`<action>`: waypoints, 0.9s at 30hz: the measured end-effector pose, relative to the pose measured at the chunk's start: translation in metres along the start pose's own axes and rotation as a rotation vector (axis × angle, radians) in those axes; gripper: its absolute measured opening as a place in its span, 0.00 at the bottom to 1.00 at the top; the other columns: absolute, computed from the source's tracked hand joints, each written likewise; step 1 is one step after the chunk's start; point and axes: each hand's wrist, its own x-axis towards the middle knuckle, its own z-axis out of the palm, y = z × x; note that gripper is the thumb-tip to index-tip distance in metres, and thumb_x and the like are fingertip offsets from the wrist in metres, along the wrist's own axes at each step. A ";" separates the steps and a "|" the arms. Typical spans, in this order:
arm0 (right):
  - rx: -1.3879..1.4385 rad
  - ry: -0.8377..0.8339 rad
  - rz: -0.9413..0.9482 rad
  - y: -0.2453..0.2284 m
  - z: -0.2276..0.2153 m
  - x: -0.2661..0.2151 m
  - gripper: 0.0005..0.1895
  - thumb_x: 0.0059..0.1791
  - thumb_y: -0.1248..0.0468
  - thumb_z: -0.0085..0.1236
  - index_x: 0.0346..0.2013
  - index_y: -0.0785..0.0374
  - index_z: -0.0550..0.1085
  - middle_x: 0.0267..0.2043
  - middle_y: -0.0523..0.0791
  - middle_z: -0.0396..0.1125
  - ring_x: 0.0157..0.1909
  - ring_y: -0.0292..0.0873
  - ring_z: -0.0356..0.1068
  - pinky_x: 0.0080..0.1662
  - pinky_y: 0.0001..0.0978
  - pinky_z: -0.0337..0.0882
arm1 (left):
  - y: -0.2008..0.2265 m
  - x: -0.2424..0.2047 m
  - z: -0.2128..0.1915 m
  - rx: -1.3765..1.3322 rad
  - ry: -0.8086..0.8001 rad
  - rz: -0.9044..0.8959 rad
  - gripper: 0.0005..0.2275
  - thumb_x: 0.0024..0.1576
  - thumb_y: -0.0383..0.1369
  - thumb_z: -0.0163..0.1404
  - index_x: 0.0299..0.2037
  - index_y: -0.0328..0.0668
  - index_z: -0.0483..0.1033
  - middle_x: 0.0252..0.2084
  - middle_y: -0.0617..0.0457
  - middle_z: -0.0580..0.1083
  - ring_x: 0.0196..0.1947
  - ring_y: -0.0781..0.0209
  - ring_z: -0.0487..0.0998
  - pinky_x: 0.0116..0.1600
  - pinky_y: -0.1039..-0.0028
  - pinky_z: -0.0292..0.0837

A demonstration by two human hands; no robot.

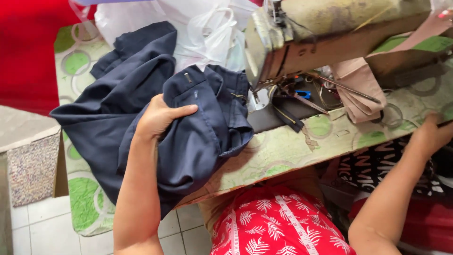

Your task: Unpacking a pair of pants from a plastic bag and inspecting the seams on a sewing table to prepare for repair.

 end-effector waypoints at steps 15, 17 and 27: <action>0.250 -0.016 0.727 -0.009 0.005 0.005 0.28 0.55 0.50 0.60 0.62 0.67 0.69 0.60 0.52 0.71 0.58 0.49 0.75 0.53 0.38 0.75 | 0.002 0.002 0.000 -0.007 -0.037 -0.037 0.16 0.39 0.26 0.66 0.40 0.35 0.83 0.40 0.51 0.80 0.39 0.61 0.80 0.48 0.72 0.77; 0.122 -0.134 0.939 -0.066 -0.010 0.007 0.27 0.59 0.48 0.50 0.66 0.62 0.66 0.65 0.51 0.65 0.63 0.54 0.68 0.55 0.46 0.70 | -0.001 0.005 -0.001 0.001 -0.032 -0.033 0.17 0.40 0.26 0.66 0.41 0.35 0.83 0.40 0.51 0.80 0.40 0.61 0.79 0.49 0.72 0.76; 0.198 -0.046 0.944 -0.094 -0.015 0.003 0.30 0.57 0.48 0.53 0.68 0.63 0.65 0.66 0.52 0.64 0.65 0.54 0.66 0.58 0.45 0.68 | 0.012 -0.004 0.004 -0.020 -0.018 -0.116 0.18 0.41 0.23 0.64 0.44 0.31 0.82 0.43 0.45 0.81 0.41 0.55 0.79 0.51 0.68 0.76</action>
